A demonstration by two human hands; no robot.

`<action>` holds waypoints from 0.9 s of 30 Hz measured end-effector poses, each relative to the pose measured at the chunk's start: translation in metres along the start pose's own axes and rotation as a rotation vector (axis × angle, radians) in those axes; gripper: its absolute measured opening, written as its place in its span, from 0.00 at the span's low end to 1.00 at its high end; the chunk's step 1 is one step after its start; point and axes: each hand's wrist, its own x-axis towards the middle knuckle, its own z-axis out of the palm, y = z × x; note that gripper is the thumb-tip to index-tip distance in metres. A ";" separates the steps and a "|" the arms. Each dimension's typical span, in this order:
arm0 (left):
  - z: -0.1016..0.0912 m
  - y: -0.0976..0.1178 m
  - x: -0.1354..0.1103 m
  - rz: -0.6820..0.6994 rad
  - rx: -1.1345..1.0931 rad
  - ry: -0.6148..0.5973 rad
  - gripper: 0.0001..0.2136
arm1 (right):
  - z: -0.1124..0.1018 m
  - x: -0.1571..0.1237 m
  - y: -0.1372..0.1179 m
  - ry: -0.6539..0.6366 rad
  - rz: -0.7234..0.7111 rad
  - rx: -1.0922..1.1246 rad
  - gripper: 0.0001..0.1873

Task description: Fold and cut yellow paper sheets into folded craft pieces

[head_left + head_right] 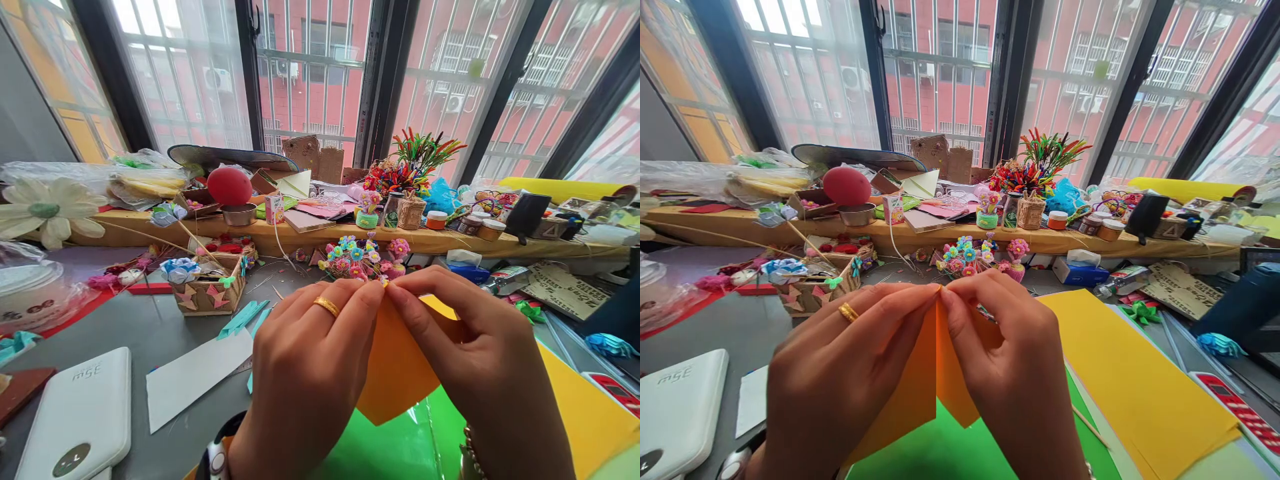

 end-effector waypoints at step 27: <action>-0.016 -0.012 0.005 -0.316 -0.322 -0.365 0.04 | -0.015 0.009 0.006 -0.470 0.370 0.338 0.10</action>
